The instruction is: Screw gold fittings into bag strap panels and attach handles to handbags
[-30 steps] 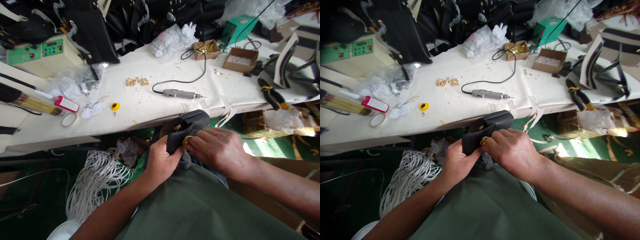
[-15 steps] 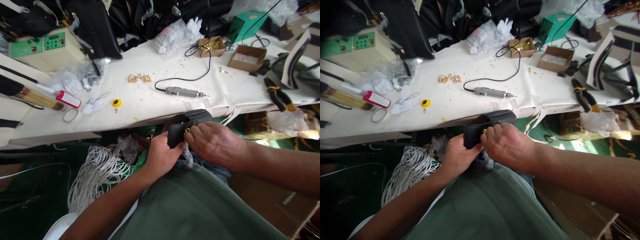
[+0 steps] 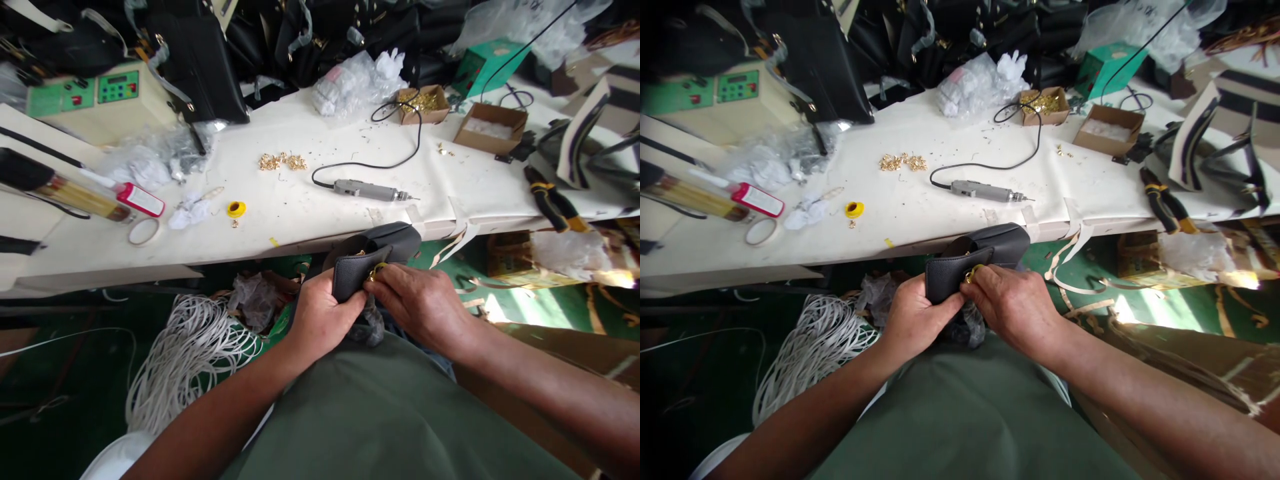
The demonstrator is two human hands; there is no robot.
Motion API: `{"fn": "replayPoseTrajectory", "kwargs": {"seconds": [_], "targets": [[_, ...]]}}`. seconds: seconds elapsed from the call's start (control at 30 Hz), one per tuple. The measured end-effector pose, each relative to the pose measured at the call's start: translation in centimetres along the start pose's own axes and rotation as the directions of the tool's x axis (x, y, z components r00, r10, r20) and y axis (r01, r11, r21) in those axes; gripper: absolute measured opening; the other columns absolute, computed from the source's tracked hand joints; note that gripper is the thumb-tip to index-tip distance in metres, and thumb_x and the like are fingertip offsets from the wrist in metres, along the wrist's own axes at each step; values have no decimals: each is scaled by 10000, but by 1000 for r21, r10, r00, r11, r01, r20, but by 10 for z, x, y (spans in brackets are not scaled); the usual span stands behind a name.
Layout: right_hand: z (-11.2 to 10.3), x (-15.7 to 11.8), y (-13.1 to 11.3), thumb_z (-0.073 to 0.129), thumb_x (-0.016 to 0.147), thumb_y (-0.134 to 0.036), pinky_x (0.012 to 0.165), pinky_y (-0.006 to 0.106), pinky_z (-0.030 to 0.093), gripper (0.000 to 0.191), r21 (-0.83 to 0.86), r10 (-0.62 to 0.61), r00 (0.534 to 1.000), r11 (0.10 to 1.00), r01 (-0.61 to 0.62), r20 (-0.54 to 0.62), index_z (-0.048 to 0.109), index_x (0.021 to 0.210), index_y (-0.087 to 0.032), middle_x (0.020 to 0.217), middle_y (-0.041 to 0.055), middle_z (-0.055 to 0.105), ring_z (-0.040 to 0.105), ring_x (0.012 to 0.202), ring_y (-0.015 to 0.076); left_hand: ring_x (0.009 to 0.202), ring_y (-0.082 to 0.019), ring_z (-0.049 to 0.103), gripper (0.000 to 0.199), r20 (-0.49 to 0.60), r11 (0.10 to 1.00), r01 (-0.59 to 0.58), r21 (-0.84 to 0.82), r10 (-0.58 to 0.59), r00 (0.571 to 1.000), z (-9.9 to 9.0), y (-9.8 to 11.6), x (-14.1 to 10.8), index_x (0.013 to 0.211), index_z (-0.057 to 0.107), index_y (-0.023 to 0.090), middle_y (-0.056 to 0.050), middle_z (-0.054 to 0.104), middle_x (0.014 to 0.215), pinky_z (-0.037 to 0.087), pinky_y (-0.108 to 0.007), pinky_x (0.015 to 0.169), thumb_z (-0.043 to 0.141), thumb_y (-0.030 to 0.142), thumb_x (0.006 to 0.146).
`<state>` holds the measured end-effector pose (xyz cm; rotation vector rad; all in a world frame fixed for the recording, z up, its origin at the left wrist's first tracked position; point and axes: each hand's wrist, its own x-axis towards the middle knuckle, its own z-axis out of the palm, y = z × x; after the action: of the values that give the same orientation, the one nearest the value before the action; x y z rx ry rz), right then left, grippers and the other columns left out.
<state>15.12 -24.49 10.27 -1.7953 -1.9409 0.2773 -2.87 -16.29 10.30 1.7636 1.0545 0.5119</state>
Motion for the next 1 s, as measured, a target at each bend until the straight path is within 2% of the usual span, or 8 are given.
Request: {"fn": "replayPoseTrajectory", "kwargs": {"seconds": [0.07, 0.17, 0.3, 0.47, 0.73, 1.0], "targets": [[-1, -2, 3, 583, 1065, -400, 588, 263, 356, 318, 39, -13, 999, 999, 15, -50, 627, 831, -189, 724, 1, 664, 597, 597, 114, 785, -175, 705, 121, 52, 999, 34, -36, -32, 998, -4, 0, 2, 887, 784, 169, 2, 797, 849, 540, -224, 684, 774, 268, 818], [-1, -3, 7, 687, 1002, -454, 572, 254, 389, 281, 89, -32, 982, 995, 49, -185, 665, 927, -185, 756, 6, 687, 611, 601, 114, 794, -180, 711, 147, 85, 995, 79, -65, -74, 994, -9, -1, 6, 900, 792, 159, 0, 803, 876, 543, -222, 682, 779, 273, 807], [3, -1, 8, 744, 972, -328, 591, 245, 456, 201, 148, -43, 956, 985, 89, -289, 677, 1105, -193, 885, 34, 738, 676, 702, 132, 796, -185, 711, 182, 87, 994, 98, -56, -93, 992, -13, -1, 9, 911, 801, 152, -4, 805, 884, 552, -234, 704, 793, 298, 803], [7, 5, 5, 735, 972, -269, 653, 246, 525, 183, 188, -45, 958, 977, 101, -285, 707, 1141, -203, 1002, 66, 758, 726, 815, 148, 800, -183, 718, 173, 106, 992, 106, -63, -99, 989, -16, 0, 12, 943, 816, 158, 3, 813, 891, 558, -237, 720, 774, 265, 812], [7, 13, 6, 723, 980, -261, 662, 271, 542, 171, 60, -132, 948, 986, 155, -290, 735, 1140, -202, 998, 82, 760, 739, 817, 168, 775, -189, 706, 179, 132, 989, 138, -57, -130, 983, -22, -1, 18, 913, 812, 160, 0, 802, 864, 532, -224, 623, 790, 294, 796], [1, 15, 1, 719, 978, -238, 663, 269, 545, 133, 87, -139, 940, 981, 174, -311, 727, 1106, -204, 978, 73, 757, 740, 812, 168, 751, -178, 685, 155, 137, 993, 114, -34, -109, 985, -24, 1, 18, 884, 804, 160, 7, 780, 835, 520, -216, 614, 778, 291, 804]]}}
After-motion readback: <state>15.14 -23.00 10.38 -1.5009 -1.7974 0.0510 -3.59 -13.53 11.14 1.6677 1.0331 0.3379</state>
